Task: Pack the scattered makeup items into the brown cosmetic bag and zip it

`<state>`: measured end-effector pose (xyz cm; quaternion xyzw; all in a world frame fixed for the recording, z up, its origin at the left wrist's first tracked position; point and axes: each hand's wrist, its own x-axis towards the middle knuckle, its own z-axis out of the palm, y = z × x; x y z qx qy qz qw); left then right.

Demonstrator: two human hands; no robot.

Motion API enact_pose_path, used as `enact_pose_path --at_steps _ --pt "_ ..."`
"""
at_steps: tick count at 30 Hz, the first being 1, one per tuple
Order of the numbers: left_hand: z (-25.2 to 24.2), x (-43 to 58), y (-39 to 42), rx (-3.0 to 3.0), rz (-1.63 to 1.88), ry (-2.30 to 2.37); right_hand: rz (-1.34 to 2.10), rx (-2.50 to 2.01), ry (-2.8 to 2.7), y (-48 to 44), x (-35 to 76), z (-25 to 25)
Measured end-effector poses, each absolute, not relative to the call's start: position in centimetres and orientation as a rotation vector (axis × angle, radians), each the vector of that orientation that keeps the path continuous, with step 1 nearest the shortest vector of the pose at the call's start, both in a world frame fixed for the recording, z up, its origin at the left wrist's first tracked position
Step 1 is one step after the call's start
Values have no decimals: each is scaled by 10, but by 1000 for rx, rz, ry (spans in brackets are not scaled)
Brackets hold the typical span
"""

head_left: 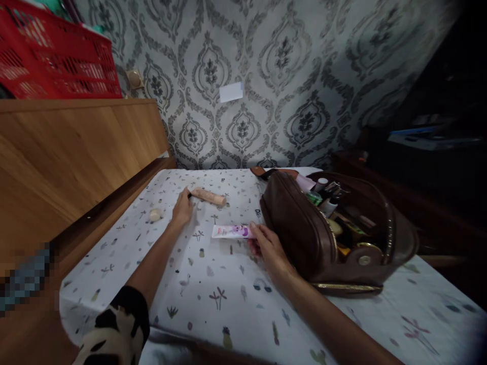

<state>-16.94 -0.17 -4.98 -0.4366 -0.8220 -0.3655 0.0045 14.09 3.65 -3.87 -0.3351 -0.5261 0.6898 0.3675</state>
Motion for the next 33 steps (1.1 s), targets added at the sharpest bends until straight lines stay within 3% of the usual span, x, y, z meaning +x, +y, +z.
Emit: enact_pose_path --at_steps 6,12,23,33 --pt "-26 -205 -1 -1054 -912 -2786 1775 -875 -1343 36 142 -37" --pt "-14 -219 -22 -1037 -878 -2701 1766 -862 -1351 35 142 -39" --pt "-32 -169 -41 -1719 -995 -2534 1780 -882 -1341 35 141 -37" --pt "-23 -119 -80 -1923 -958 -2478 1773 -878 -1326 35 140 -38"
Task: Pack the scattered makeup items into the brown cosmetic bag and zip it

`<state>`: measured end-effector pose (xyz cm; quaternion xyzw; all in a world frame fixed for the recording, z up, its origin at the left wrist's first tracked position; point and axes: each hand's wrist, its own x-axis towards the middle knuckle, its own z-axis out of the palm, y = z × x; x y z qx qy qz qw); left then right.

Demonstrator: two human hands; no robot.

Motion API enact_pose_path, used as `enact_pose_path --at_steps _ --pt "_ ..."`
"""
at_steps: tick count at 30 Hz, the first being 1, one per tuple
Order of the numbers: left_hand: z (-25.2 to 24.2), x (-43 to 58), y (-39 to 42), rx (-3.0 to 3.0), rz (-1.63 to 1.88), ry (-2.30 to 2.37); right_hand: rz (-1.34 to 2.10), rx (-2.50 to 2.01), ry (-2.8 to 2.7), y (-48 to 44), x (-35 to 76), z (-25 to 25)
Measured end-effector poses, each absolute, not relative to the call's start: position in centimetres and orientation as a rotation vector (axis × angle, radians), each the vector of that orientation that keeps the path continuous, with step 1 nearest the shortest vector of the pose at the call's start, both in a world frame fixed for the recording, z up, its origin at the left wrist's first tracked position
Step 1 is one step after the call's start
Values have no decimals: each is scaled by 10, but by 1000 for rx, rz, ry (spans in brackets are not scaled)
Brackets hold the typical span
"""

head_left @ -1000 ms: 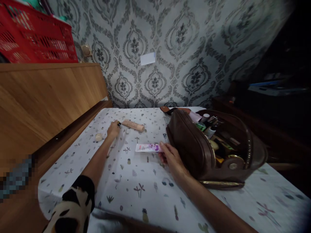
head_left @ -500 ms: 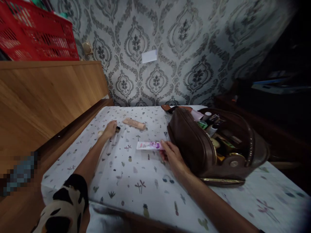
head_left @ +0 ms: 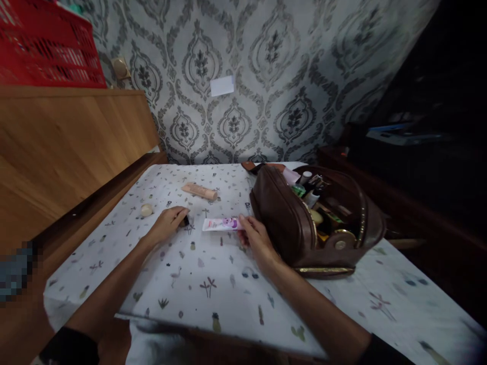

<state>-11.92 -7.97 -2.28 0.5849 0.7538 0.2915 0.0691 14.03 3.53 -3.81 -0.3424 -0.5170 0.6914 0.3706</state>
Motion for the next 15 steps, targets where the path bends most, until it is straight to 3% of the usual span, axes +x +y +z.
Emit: enact_pose_path --at_steps 6,15 --pt "-11 -78 -118 1721 644 2310 1780 -862 -1324 36 139 -42" --pt "-9 -38 -132 1758 745 2049 1807 -790 -1331 35 139 -43"
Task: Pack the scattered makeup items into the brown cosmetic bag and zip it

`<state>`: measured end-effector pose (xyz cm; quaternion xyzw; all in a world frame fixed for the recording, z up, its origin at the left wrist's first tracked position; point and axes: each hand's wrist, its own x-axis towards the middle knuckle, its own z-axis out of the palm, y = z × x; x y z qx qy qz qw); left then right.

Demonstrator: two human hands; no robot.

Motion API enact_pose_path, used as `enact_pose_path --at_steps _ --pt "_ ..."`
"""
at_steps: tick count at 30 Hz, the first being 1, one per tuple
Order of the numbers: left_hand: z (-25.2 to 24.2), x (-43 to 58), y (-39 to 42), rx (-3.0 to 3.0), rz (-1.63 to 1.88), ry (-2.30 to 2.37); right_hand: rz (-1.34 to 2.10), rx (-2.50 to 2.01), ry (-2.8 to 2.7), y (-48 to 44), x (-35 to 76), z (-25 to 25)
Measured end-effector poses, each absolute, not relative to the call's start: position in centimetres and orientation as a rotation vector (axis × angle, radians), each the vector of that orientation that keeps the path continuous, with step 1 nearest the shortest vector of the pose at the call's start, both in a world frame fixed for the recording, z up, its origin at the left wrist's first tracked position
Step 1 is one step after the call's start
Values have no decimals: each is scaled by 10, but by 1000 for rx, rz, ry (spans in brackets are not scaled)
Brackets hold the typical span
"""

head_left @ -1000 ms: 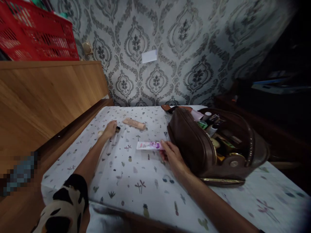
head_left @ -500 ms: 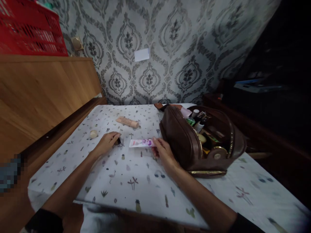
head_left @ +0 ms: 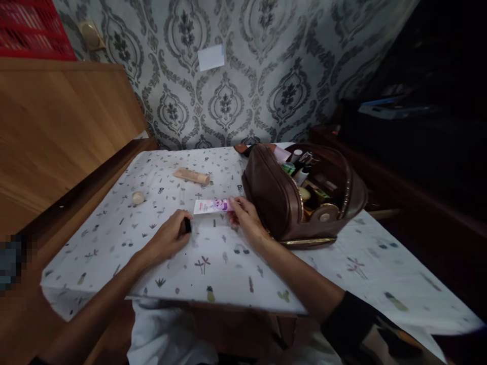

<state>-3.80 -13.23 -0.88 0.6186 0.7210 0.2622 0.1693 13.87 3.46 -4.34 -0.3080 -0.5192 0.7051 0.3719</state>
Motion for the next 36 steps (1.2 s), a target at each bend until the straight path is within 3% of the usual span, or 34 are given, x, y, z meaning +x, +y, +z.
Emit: enact_pose_path --at_steps 7,14,29,32,36 --pt "-28 -36 -97 1477 1134 1987 1753 -647 -1398 35 139 -42" --pt "-23 -47 -87 1374 1100 1714 1724 -606 -1533 35 136 -44" --pt "-24 -44 -91 1450 1110 1805 1817 -571 -1481 33 138 -40" --pt "-27 -43 -87 1418 1155 1893 1734 -452 -1558 30 142 -32" --pt "-31 -37 -77 1498 1215 2061 1363 -455 -1721 25 152 -22"
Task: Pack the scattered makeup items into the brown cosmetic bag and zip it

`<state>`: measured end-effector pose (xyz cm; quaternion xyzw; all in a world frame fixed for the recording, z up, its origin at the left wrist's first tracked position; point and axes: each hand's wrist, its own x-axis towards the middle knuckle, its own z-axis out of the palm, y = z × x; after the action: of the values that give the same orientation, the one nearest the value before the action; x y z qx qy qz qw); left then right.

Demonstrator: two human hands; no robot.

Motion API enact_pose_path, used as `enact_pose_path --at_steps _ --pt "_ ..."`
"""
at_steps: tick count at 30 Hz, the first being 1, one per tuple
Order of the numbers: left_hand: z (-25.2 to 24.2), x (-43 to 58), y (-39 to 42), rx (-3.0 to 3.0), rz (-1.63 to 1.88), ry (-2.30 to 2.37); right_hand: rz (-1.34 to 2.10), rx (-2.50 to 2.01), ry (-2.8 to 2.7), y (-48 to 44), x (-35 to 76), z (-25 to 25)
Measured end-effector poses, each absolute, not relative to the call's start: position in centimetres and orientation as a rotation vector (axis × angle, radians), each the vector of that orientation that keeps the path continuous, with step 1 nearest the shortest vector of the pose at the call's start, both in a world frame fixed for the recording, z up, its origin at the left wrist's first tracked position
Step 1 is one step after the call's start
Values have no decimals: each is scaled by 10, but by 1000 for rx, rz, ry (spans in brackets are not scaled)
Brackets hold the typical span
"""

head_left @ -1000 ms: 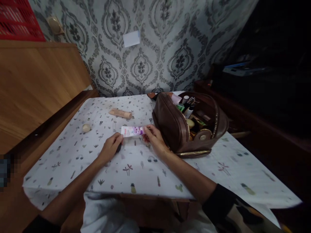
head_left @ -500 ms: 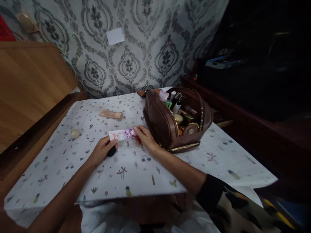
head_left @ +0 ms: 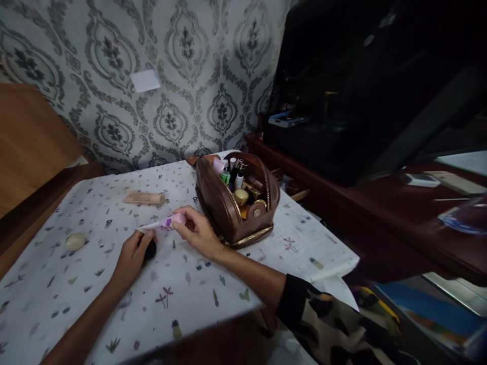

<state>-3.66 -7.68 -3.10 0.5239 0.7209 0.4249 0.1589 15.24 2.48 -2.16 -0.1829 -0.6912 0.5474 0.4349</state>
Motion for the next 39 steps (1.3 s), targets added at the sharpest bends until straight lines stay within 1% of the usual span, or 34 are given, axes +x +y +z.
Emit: enact_pose_path --at_steps 3,6,12,20,22,26,28,31,34,36,39 --pt "-33 -33 -66 1613 1174 2101 1109 -473 -1828 22 160 -18" --pt "-34 -31 -58 1732 1077 2086 955 -451 -1899 22 164 -17" --pt "-28 -28 -60 1956 937 2135 877 -404 -1912 23 173 -7" --pt "-16 -25 -70 1925 744 2284 733 -276 -1882 17 215 39" --pt "-15 -26 -69 1951 730 2329 735 -302 -1872 16 229 49" --pt "-13 -25 -66 2061 733 2401 978 -491 -1703 16 258 66" --pt "-8 -19 -64 2190 811 2400 1056 -550 -1556 21 271 74" --pt "8 4 -63 2505 1027 2178 1046 -581 -1385 34 291 86" --pt "26 45 -63 2801 1155 1689 1067 -575 -1280 48 309 95" --pt "33 77 -62 2872 1099 1450 1134 -568 -1273 55 319 98" --pt "29 119 -56 2655 898 1428 1204 -593 -1319 59 330 97"
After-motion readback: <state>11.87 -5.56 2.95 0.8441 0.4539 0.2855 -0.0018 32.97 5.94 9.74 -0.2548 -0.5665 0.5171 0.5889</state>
